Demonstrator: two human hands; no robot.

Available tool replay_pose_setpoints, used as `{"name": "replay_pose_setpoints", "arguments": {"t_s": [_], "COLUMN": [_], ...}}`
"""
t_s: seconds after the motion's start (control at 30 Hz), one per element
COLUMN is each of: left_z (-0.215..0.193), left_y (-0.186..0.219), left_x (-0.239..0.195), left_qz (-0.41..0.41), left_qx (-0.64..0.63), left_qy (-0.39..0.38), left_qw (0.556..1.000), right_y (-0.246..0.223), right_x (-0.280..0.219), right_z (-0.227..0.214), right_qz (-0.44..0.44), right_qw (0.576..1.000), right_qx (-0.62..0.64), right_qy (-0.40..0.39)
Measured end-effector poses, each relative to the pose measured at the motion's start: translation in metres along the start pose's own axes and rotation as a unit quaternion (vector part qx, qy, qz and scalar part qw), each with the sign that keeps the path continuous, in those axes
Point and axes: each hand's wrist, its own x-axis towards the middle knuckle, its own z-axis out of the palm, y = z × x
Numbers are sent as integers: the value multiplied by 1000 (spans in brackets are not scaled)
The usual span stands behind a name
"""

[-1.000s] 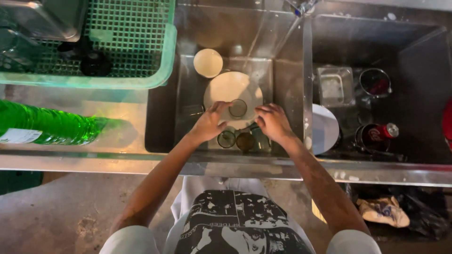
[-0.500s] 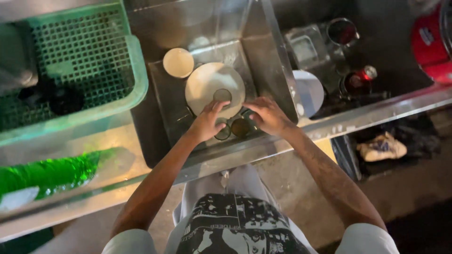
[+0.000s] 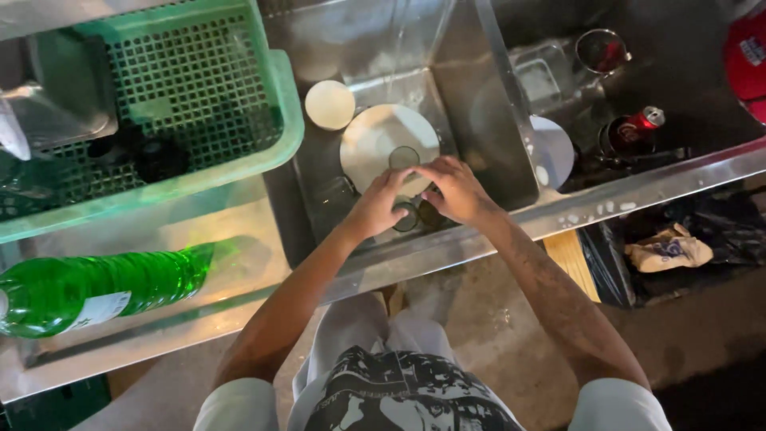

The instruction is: Washing and rinsing various dishes, containers, and utensils in a kitchen sink.

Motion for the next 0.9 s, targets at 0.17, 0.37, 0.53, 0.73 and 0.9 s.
{"name": "replay_pose_setpoints", "arguments": {"t_s": [0.17, 0.37, 0.53, 0.73, 0.9], "left_z": [-26, -10, 5, 23, 47], "left_y": [8, 0, 0, -6, 1], "left_x": [-2, 15, 32, 53, 62], "left_qz": [-13, 12, -20, -38, -93], "left_qx": [13, -4, 14, 26, 19], "left_qy": [-17, -23, -34, 40, 144], "left_qw": [1000, 1000, 999, 998, 985], "right_y": [-3, 12, 32, 71, 110], "right_x": [1, -16, -17, -3, 7], "right_z": [-8, -11, -25, -50, -67], "right_qz": [-8, 13, -10, -24, -85], "right_qw": [1000, 1000, 1000, 996, 984], "right_qx": [0, 0, -16, -32, -47], "right_qy": [8, -6, -10, -82, -147]}}
